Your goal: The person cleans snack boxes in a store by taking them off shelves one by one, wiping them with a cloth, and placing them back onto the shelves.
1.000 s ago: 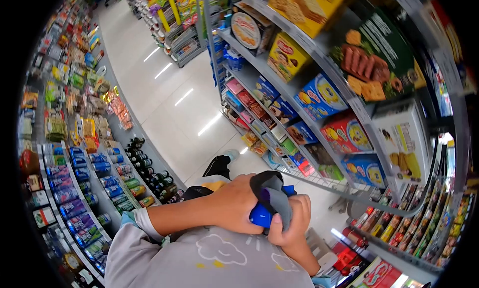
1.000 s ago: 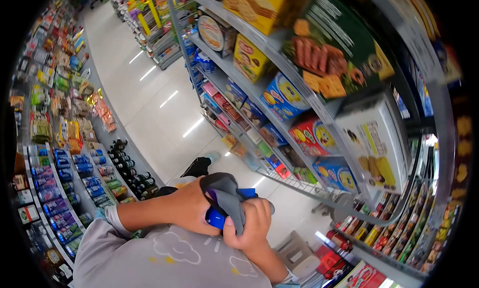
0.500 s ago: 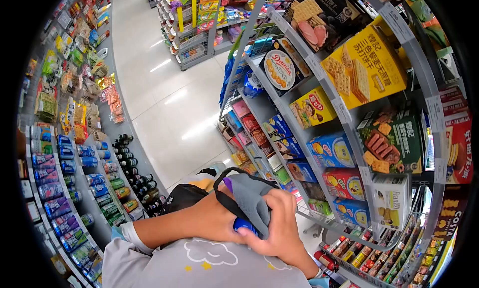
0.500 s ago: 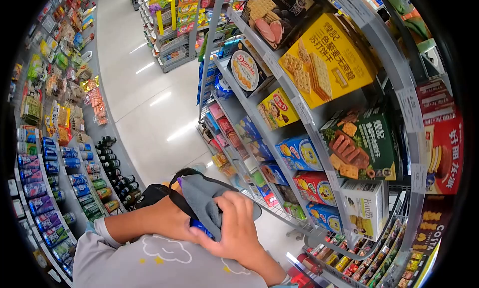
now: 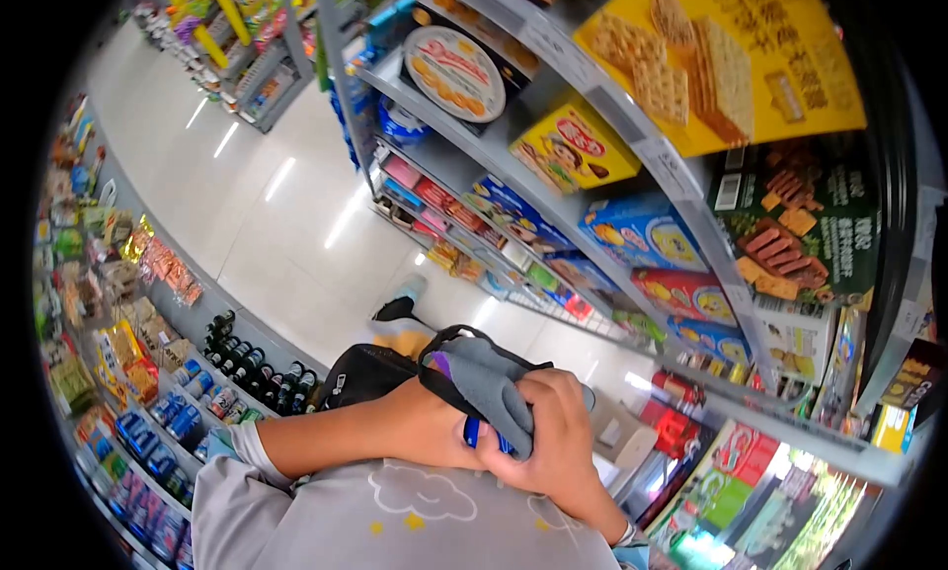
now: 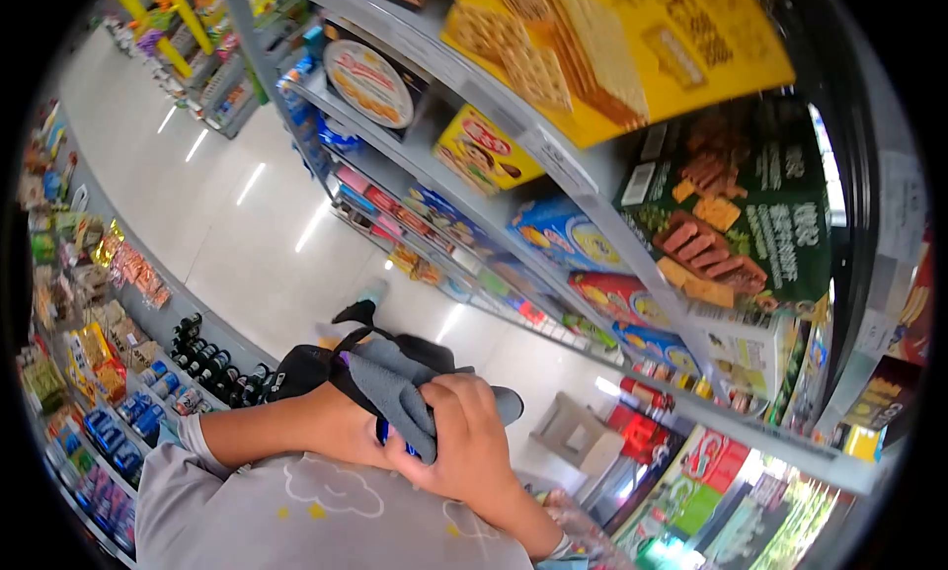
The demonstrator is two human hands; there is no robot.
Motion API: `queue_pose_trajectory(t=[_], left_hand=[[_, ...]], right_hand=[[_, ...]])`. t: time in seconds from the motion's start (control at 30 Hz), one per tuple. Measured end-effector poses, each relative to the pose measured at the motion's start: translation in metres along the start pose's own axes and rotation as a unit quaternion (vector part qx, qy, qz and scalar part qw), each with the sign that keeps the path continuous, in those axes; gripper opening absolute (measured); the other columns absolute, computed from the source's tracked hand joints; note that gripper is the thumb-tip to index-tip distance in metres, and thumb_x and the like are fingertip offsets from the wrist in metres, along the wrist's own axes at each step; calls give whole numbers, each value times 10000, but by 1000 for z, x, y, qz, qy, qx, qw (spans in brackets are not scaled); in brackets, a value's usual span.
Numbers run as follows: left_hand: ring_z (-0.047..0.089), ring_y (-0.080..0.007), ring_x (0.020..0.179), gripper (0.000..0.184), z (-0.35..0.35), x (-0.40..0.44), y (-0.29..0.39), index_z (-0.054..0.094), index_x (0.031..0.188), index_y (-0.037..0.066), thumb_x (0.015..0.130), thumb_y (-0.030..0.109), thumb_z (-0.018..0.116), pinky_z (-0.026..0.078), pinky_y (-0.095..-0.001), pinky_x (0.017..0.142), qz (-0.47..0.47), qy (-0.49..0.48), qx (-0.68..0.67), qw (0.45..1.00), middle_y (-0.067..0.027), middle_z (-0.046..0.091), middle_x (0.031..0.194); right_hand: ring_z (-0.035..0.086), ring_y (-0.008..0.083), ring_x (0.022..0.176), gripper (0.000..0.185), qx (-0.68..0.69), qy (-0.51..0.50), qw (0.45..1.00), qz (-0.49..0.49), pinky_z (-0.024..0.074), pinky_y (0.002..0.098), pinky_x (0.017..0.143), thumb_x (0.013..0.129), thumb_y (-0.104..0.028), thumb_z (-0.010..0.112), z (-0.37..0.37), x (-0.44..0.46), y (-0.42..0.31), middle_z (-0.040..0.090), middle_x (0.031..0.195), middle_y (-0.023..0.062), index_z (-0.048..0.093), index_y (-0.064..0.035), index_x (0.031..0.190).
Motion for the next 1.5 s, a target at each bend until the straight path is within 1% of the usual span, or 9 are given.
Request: queue_pose_trajectory(t=[0.67,0.87,1.0,1.07,1.17,1.27,1.33,1.47,1.5], left_hand=[[612,-338,989,339,90,50,-18,713,1020,126,742,279,830,480,-456,853,12,-219,-36,975,-86,674,1058],[591,-392,1117,673,95,45,-35,602,1259,48,678,284,847,463,-467,989,-33,-231,40,972,-184,622,1197],[589,-409,1133,937,90,44,-55,401,1393,-41,652,263,888,468,-449,1010,-117,-192,-14,974,-252,545,1227],[619,-309,1177,1050,92,42,-57,319,1446,-15,642,233,946,495,-382,1004,-119,-218,-30,968,-210,538,1312],[585,-318,1232,1059,89,45,-56,305,1460,12,648,228,950,471,-388,1036,-113,-233,-38,965,-215,519,1342],[545,-358,1270,1034,88,46,-57,327,1457,23,644,225,932,439,-421,1070,-82,-232,-83,966,-223,494,1361],[528,-387,1275,1001,84,49,-54,359,1447,23,641,226,916,423,-436,1083,-51,-228,-105,967,-228,479,1370],[454,-401,1354,1040,79,50,-45,325,1486,29,657,260,909,367,-459,1135,-37,-258,-113,959,-238,419,1445],[433,-404,1373,1062,77,50,-45,306,1504,26,669,305,901,354,-465,1146,-48,-257,-131,956,-240,396,1470]], right_hand=[[579,388,928,437,11,147,968,204,486,469,831,731,-212,813,-32,-85,62,615,1046,186,603,2,1050],[588,434,1002,369,96,211,937,262,474,453,927,843,-130,686,-33,-120,90,594,1118,254,585,57,1145],[580,213,1042,269,129,323,832,432,447,348,956,1014,-43,512,-40,-165,116,591,1154,155,523,59,1264],[535,124,1004,247,90,401,797,443,426,278,920,1021,-59,555,-52,-180,123,595,1105,79,542,17,1255],[528,110,1011,249,88,390,801,446,424,264,910,1025,-87,575,-59,-189,127,608,1094,67,555,19,1249],[542,115,1007,315,270,348,760,477,435,280,916,1029,-138,598,-33,-188,136,618,1106,62,559,17,1301],[560,116,987,417,402,288,754,433,472,285,868,1034,-208,611,-10,-171,133,624,1144,63,532,8,1381],[590,123,985,534,442,218,740,459,513,267,734,1034,-297,617,11,-158,125,625,1188,77,461,-17,1461],[590,142,1066,540,446,219,740,453,510,283,841,1059,-315,570,12,-156,123,614,1244,97,434,-9,1483]])
Point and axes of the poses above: each hand's wrist, its own x-axis towards the middle knuckle, its own z-axis out of the palm, y = z × x, the point moved 10 cm from there along x, towards the middle knuckle
